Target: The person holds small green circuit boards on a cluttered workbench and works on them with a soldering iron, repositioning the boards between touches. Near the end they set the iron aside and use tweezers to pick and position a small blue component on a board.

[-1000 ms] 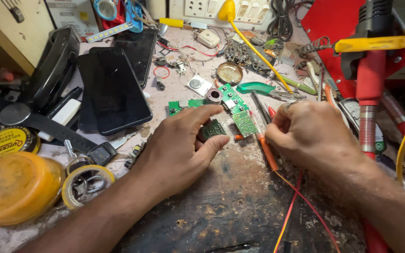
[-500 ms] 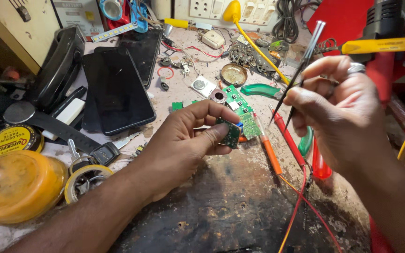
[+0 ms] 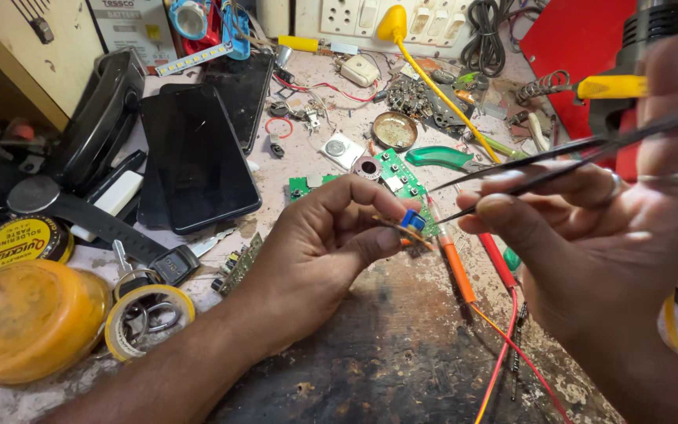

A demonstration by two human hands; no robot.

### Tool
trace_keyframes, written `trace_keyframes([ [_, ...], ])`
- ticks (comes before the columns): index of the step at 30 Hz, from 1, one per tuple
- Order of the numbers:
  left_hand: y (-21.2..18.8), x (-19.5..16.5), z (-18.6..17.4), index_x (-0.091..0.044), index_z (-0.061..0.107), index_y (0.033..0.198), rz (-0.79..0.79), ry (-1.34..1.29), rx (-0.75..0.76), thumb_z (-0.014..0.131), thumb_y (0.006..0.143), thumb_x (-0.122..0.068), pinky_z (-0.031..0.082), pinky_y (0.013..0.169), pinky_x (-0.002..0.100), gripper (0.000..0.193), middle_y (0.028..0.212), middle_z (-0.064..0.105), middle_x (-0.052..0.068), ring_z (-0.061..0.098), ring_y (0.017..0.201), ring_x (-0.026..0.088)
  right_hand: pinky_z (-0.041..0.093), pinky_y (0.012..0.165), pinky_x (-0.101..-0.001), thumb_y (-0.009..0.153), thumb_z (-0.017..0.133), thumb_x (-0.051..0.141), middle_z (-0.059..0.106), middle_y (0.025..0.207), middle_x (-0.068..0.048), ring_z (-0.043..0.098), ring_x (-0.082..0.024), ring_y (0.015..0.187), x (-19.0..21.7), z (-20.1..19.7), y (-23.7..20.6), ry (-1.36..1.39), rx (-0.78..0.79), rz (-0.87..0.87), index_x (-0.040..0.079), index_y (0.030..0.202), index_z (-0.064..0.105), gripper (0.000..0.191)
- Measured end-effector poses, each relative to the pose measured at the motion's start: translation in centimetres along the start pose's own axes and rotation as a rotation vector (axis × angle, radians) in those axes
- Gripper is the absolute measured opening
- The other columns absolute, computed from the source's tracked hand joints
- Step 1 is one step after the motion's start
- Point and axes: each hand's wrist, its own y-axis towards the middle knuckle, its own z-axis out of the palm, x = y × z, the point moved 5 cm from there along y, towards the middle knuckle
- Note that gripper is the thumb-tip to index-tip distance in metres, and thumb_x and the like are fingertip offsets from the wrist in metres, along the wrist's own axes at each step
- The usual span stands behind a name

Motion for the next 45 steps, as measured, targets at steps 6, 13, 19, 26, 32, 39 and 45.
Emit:
trace_keyframes([
  [6,-0.7,-0.6,0.1,-0.005,0.054,0.111,0.111,0.037,0.075,0.061,0.103,0.004,0.052,0.108,0.031,0.014,0.137,0.065,0.015,0.062,0.120,0.012,0.073,0.088,-0.0381,0.103,0.067,-0.003,0.067,0.094,-0.017,0.079,-0.025,0.095,1.6,0.3,-1.8,-0.167,0.059,-0.227,-0.003,0.123,0.040,0.034],
  [13,-1.0,-1.2,0.3,-0.006,0.055,0.115,0.145,0.031,0.131,0.059,0.105,0.002,0.049,0.114,0.033,0.013,0.141,0.062,0.015,0.059,0.129,0.014,0.068,0.080,-0.0356,0.090,0.068,-0.008,0.073,0.092,-0.020,0.079,-0.027,0.088,2.4,0.4,-2.3,-0.447,0.093,-0.345,-0.006,0.109,0.047,0.028],
  [19,-1.1,-1.2,0.2,-0.006,0.055,0.114,0.137,0.084,0.104,0.061,0.103,0.002,0.051,0.113,0.033,0.014,0.143,0.062,0.016,0.061,0.128,0.013,0.067,0.078,-0.0343,0.083,0.076,-0.010,0.070,0.094,-0.017,0.078,-0.026,0.090,1.9,0.6,-2.9,-0.354,0.091,-0.371,-0.006,0.111,0.048,0.039],
  [26,-0.9,-0.4,-0.1,-0.005,0.056,0.105,0.096,0.136,-0.049,0.068,0.096,0.005,0.059,0.100,0.029,0.018,0.130,0.070,0.016,0.070,0.113,0.013,0.070,0.083,-0.0400,0.085,0.075,-0.014,0.058,0.099,-0.008,0.077,-0.023,0.094,1.1,1.5,-2.8,-0.224,0.064,-0.379,-0.004,0.110,0.047,0.039],
  [32,-0.8,-0.4,-0.2,-0.003,0.058,0.103,0.125,0.143,-0.080,0.068,0.096,0.005,0.060,0.100,0.028,0.014,0.126,0.072,0.015,0.071,0.112,0.012,0.073,0.085,-0.0357,0.086,0.077,-0.011,0.059,0.098,-0.007,0.073,-0.016,0.082,-0.4,0.7,-3.6,-0.220,0.020,-0.399,-0.002,0.111,0.046,0.040],
  [39,-0.7,-0.2,0.0,-0.002,0.058,0.103,0.135,0.095,-0.098,0.069,0.095,0.006,0.060,0.098,0.028,0.015,0.121,0.072,0.016,0.071,0.108,0.012,0.057,0.072,-0.0153,0.100,0.057,-0.011,0.075,0.106,-0.021,0.071,-0.017,0.076,-3.9,-1.7,-5.0,-0.186,0.071,-0.031,-0.012,0.113,0.064,0.015],
  [45,-0.6,-0.2,-0.1,-0.002,0.058,0.104,0.146,0.103,-0.087,0.068,0.095,0.007,0.060,0.097,0.028,0.016,0.122,0.072,0.015,0.072,0.107,0.013,0.063,0.064,-0.0279,0.089,0.067,-0.011,0.078,0.108,-0.020,0.076,-0.021,0.072,-2.0,-0.3,-4.5,-0.217,0.092,-0.076,-0.002,0.102,0.061,0.017],
])
